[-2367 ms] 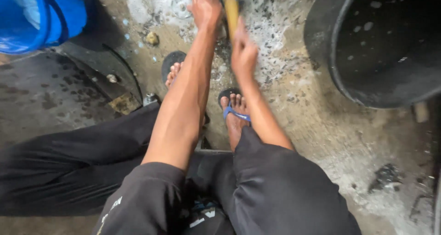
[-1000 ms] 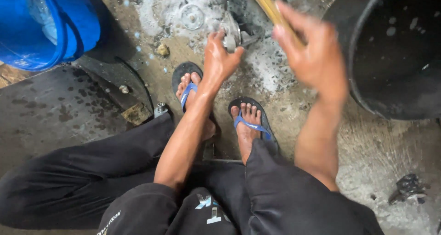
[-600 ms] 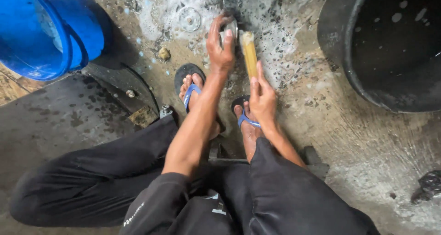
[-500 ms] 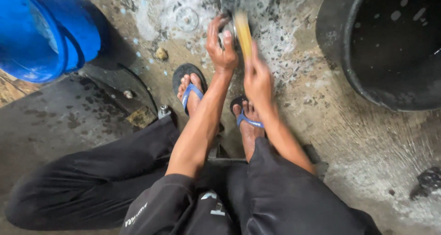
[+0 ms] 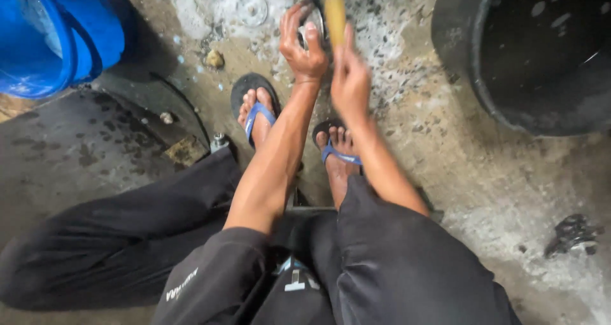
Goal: The person scrubs a small metal part with a brush and sponge, repeatedly rinsing it in a blue bucket of soapy water. The person holds the part with one hand and scrubs with the other, occasionally dipping the brush and part into the bucket to rinse.
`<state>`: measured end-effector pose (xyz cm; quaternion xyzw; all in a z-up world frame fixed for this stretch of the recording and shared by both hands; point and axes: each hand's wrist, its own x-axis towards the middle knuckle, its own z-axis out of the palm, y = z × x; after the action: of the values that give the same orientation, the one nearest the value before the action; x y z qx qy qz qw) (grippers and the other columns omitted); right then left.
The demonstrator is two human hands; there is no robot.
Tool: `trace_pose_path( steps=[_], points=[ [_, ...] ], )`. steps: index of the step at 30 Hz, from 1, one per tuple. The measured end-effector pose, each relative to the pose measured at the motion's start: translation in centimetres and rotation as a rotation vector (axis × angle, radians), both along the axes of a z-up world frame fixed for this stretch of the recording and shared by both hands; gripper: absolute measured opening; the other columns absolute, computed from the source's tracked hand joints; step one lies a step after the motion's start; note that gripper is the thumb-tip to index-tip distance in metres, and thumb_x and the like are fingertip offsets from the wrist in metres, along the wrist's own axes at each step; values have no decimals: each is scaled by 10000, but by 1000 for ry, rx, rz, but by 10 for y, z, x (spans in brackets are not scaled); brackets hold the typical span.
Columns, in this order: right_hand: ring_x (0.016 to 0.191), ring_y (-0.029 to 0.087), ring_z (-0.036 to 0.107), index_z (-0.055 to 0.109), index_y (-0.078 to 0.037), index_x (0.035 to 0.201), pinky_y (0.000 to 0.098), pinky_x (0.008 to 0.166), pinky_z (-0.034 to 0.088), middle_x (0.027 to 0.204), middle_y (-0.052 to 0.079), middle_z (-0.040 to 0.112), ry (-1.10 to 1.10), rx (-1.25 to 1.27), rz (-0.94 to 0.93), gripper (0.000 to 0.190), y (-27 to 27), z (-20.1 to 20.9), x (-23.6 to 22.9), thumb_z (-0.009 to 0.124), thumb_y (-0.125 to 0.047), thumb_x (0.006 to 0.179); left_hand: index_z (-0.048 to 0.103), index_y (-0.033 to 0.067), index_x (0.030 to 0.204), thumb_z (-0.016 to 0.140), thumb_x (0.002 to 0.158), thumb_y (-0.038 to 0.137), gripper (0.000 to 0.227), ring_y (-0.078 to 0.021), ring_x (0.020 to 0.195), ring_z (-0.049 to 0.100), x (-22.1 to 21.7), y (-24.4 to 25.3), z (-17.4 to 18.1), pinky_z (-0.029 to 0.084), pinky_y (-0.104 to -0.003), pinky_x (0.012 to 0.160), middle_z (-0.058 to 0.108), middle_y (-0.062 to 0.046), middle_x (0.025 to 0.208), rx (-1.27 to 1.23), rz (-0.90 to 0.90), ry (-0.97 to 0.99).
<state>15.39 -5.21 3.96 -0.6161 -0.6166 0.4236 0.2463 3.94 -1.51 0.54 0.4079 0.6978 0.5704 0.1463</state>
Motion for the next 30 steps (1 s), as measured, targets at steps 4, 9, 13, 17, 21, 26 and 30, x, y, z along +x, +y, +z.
trace_pose_path(
  steps=[4,9,13,17,21,26,30],
  points=[
    [903,333,721,387,-91,1582,386,742,504,1275,181,678,-53,84,68,467,-49,3,21,417,-268,1150,688,54,1083,467,1022,325,355,-343,1054,653,-2,11,11,503,-453,977,693,-136,1110,14,16,7],
    [775,281,746,373,-74,1566,367,675,506,1153,204,782,-47,128,61,462,0,-3,15,438,-276,1155,624,36,1058,428,1010,304,336,-364,1014,583,6,21,-3,450,-490,955,606,-149,1076,-82,21,138],
    [1333,215,615,430,-18,1537,288,1029,493,1537,157,530,34,6,21,479,-18,9,28,439,-274,1132,657,71,1034,456,987,266,284,-361,1006,621,18,25,5,448,-496,982,665,-131,1060,-32,95,137],
    [941,398,734,521,-23,1458,453,752,516,1059,262,749,-58,86,136,425,29,-18,23,416,-249,1113,636,30,1103,482,979,228,279,-453,1059,594,11,13,-37,415,-550,1064,650,-205,1099,-116,74,208],
    [989,223,800,352,-124,1570,378,762,528,1109,234,790,-16,28,194,477,38,4,20,382,-360,1157,653,77,994,452,968,282,289,-378,941,593,8,25,6,441,-490,909,622,-145,1017,-47,50,182],
    [843,443,702,346,-142,1604,489,701,509,983,247,733,-272,95,227,505,14,-5,48,471,-231,1123,641,58,1061,459,973,241,273,-410,988,611,2,20,2,441,-541,982,654,-155,1090,-63,11,206],
    [708,393,755,487,-227,1511,496,540,517,856,226,769,-329,-101,141,511,83,-12,34,356,-482,1087,624,46,1024,445,968,238,268,-372,954,603,0,25,15,443,-501,928,624,-151,1055,-27,21,202]
  ],
)
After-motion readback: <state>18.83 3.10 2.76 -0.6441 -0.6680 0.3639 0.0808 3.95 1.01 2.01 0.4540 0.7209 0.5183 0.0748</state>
